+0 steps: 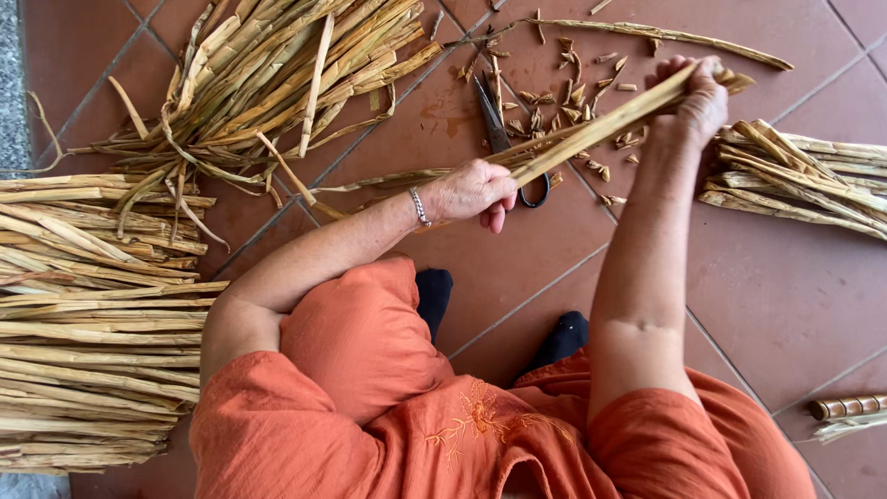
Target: The person sits on a tiled floor and uses shears to trim the ends of dried palm leaves. They repeatedly pick up leaves, cut the tips, and place the trimmed pieces aside. The person also manually splits some leaves into thinner strips.
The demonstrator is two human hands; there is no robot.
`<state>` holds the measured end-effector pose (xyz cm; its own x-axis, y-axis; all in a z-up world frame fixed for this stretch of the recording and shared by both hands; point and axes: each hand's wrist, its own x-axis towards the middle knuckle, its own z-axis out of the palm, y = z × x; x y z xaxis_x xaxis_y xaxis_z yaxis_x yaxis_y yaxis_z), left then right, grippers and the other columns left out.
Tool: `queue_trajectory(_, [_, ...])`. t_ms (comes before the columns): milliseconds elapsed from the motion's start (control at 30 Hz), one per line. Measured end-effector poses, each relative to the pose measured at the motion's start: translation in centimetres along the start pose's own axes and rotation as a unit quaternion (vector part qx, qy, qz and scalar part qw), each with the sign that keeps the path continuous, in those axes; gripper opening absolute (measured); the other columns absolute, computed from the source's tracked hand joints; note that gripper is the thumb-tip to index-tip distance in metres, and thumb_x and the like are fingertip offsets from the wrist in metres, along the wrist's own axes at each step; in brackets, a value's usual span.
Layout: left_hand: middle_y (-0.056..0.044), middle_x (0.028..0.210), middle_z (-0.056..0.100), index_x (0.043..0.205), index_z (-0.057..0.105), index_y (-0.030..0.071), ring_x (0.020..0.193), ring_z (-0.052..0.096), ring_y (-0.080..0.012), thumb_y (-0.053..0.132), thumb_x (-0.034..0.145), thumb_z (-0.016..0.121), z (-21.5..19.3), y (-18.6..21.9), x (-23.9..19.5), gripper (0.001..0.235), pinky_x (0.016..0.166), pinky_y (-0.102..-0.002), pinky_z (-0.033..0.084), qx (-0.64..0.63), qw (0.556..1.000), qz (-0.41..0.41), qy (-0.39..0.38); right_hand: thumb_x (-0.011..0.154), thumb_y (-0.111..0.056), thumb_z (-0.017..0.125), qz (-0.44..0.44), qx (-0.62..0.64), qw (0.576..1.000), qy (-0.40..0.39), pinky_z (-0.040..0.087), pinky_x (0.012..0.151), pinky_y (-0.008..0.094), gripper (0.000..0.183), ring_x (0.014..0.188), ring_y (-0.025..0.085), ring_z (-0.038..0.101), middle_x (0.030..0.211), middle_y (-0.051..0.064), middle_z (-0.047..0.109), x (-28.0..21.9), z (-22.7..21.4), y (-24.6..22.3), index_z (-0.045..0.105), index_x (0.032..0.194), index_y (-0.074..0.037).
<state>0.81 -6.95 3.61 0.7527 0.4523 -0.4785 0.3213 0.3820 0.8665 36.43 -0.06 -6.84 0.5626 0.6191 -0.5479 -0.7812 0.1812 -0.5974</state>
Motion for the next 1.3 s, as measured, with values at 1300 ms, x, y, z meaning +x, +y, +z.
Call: queue_trajectory(1300, [-0.002,0.082,0.068,0.115,0.06,0.011,0.063,0.061,-0.0152,0.021,0.096,0.068,-27.1,-19.8,-0.7,0.023,0.057,-0.039,0.055,0.249,0.787,-0.12,0.552,0.094,0.002,0.078,0.12,-0.228,0.934,-0.249,0.059,0.068,0.039,0.025,0.073,0.02,0.065,0.088,0.008,0.065,-11.0,5.6,7.3,0.059,0.108,-0.006])
